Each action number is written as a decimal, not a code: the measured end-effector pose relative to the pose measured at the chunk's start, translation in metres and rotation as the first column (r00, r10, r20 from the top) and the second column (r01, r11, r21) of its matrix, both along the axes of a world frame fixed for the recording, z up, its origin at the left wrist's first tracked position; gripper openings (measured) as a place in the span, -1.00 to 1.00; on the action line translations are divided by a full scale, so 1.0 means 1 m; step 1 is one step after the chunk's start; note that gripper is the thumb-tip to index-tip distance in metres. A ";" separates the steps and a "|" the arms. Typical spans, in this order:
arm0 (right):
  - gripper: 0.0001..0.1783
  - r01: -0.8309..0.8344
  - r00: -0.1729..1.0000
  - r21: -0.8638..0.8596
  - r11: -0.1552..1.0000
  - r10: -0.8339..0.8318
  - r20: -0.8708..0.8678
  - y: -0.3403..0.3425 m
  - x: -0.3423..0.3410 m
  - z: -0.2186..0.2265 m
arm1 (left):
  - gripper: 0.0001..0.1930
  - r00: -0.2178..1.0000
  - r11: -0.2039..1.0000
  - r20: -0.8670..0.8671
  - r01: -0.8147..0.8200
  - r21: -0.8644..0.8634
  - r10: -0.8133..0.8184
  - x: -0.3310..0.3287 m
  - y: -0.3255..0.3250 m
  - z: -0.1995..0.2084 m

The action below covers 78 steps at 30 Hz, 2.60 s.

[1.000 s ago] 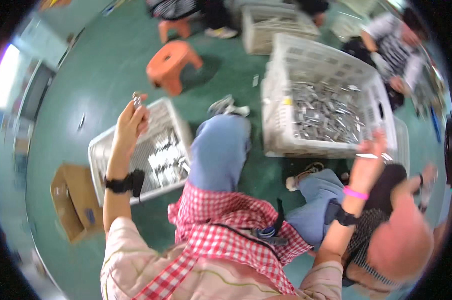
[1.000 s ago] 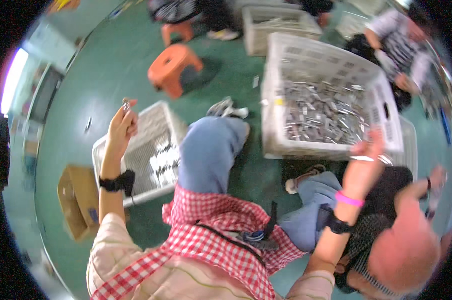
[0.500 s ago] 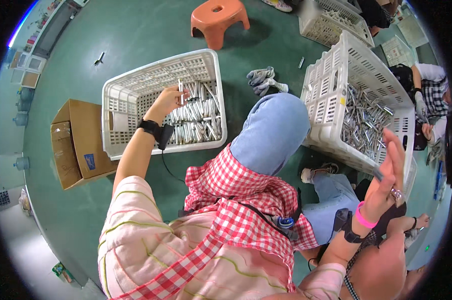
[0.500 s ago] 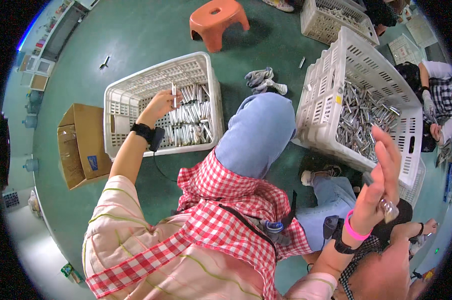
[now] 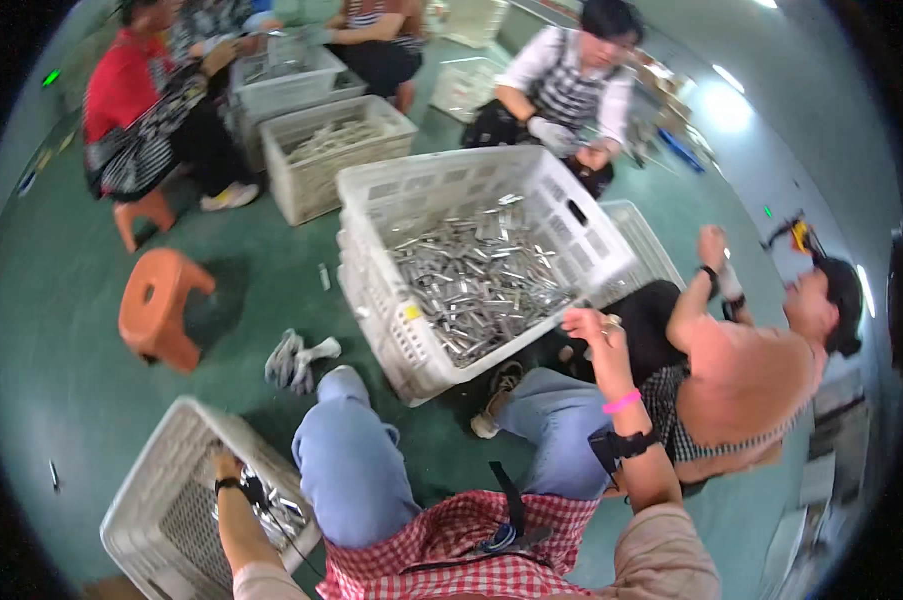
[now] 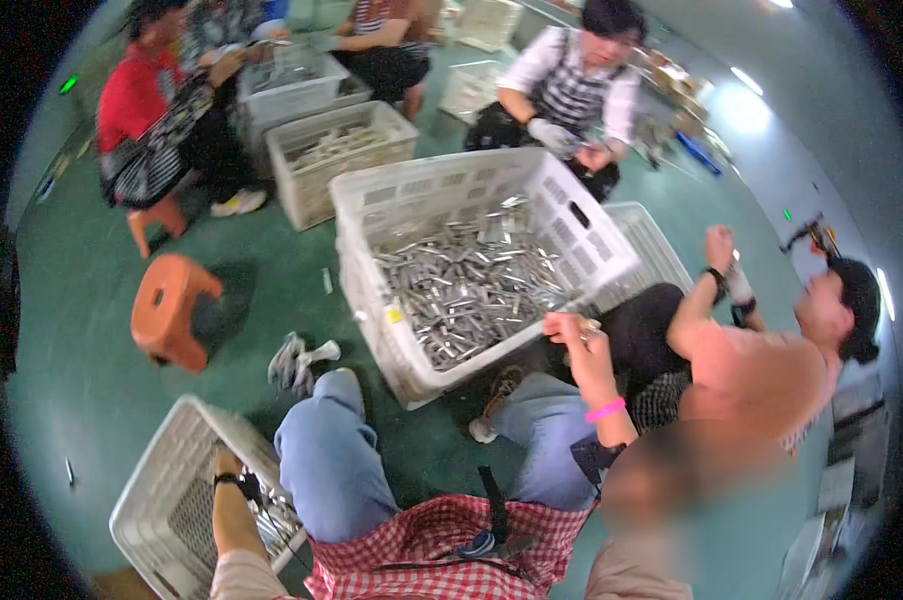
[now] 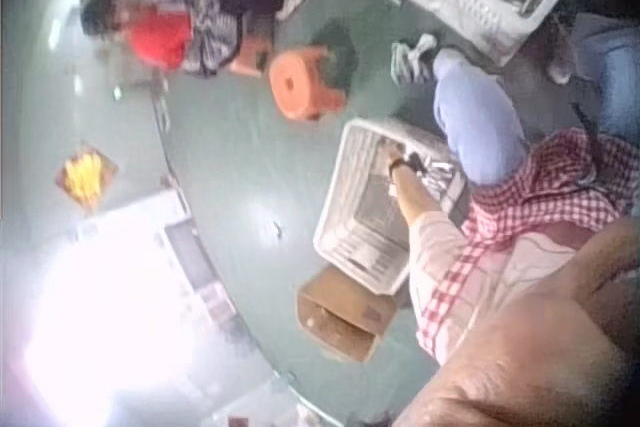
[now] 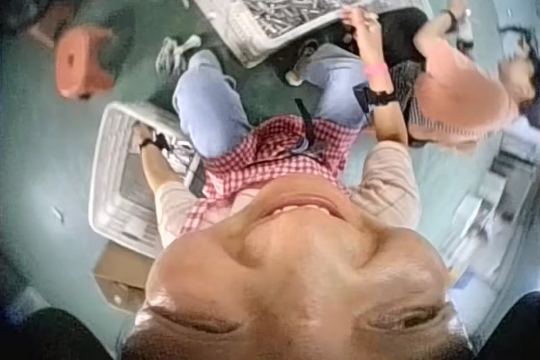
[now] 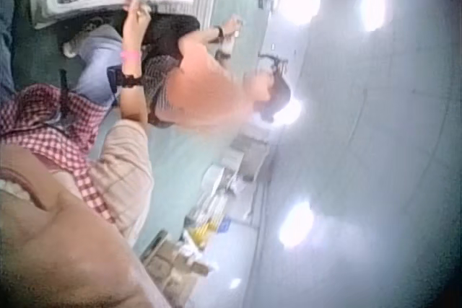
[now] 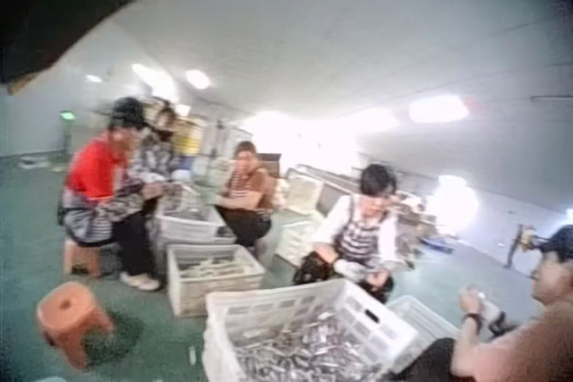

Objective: The person assembles metal components by fitting caps onto metal tubes by hand and placing the assembled tubes into a crate.

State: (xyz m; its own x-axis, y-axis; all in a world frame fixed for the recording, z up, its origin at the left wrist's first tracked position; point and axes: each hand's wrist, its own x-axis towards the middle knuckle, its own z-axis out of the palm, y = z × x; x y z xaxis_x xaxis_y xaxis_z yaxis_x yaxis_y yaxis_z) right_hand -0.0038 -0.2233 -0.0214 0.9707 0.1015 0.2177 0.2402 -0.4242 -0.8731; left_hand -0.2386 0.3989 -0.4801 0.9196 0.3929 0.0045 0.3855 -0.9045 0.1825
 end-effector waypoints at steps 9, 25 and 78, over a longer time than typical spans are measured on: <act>-0.72 -0.157 0.961 0.121 0.980 0.180 -0.211 0.002 -0.001 0.041 | -0.59 0.557 -0.157 -0.201 -0.127 -0.979 0.806 0.041 0.002 0.129; -0.79 -0.263 0.963 0.355 0.897 0.221 0.157 0.004 0.013 0.037 | -0.84 0.342 -0.295 0.864 0.838 -0.458 -0.370 0.163 -0.310 0.583; -0.36 -0.369 0.824 0.590 0.718 0.547 -0.150 0.018 -0.011 0.020 | -0.78 0.597 -0.124 0.693 0.715 -0.688 -0.405 0.235 -0.432 0.494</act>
